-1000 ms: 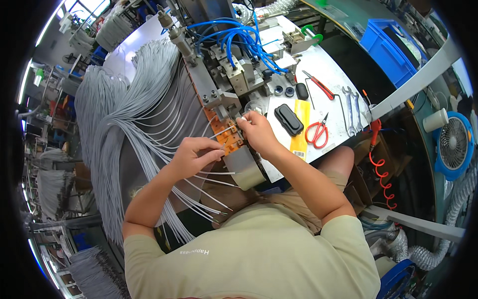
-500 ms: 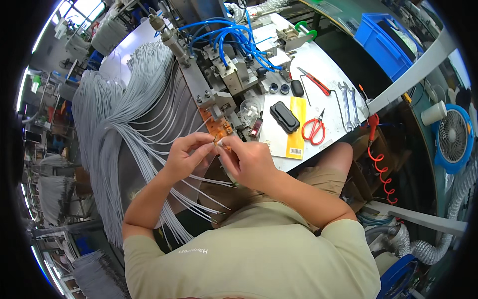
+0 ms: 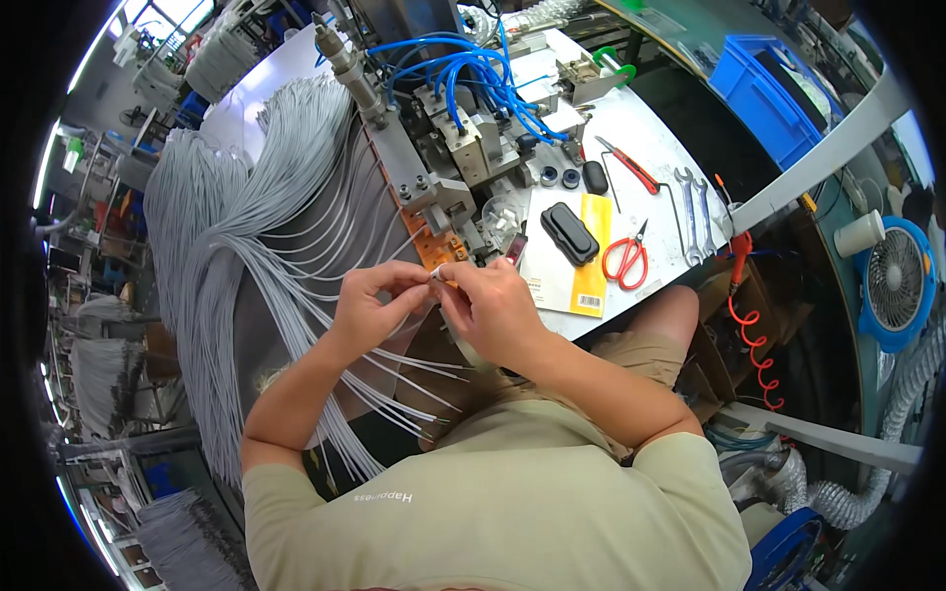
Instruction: The person attaches connector pieces onto wire ends by hand and aligns the wires into a machine fixture.
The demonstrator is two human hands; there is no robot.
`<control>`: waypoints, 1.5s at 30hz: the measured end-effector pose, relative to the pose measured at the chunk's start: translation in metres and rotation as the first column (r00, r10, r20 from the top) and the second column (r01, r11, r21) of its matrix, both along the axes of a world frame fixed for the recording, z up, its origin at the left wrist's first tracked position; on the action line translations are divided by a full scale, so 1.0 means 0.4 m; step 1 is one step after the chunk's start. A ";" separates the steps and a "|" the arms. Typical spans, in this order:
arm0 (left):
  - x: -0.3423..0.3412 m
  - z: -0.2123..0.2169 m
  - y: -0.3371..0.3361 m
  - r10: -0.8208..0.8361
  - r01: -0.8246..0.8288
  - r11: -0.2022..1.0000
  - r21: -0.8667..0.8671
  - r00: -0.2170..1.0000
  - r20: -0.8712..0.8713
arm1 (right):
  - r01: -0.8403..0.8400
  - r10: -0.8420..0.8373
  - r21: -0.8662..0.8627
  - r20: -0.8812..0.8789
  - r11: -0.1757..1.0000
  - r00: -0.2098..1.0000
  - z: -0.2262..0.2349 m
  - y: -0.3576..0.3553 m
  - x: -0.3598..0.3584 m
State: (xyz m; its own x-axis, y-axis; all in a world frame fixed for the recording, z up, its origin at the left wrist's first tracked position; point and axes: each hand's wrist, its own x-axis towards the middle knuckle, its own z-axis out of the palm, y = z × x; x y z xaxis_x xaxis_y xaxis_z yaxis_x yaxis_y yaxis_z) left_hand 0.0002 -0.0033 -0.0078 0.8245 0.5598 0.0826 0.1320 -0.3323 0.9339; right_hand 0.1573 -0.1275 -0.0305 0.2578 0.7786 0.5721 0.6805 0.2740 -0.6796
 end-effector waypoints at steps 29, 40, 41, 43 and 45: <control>0.000 0.017 0.006 -0.203 0.206 0.790 0.578 0.977 -0.070 | -0.016 -0.134 -0.307 -0.460 0.952 0.878 -0.108 0.087 0.111; 0.005 0.006 0.008 -0.589 0.568 0.758 0.319 0.807 -0.036 | -0.309 -0.160 -0.409 -0.787 0.859 0.596 -0.073 0.108 0.124; 0.003 0.003 0.011 -0.588 0.567 0.759 0.319 0.808 -0.036 | -0.310 -0.171 -0.405 -0.801 0.860 0.573 -0.083 0.106 0.122; 0.004 0.004 0.014 -0.414 0.423 0.889 0.174 0.906 -0.086 | -0.312 -0.194 -0.399 -0.829 0.862 0.525 -0.091 0.101 0.113; 0.002 0.006 0.012 -0.320 0.332 0.938 0.103 0.940 -0.120 | -0.269 -0.204 -0.409 -0.803 0.872 0.559 -0.095 0.098 0.106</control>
State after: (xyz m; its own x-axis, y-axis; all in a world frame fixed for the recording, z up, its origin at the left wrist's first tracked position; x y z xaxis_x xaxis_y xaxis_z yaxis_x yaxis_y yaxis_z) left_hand 0.0012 0.0015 -0.0054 0.9674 0.2501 0.0400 0.0884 -0.4812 0.8721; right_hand 0.1998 -0.0883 -0.0685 0.3835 0.8808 -0.2777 -0.2258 -0.2022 -0.9530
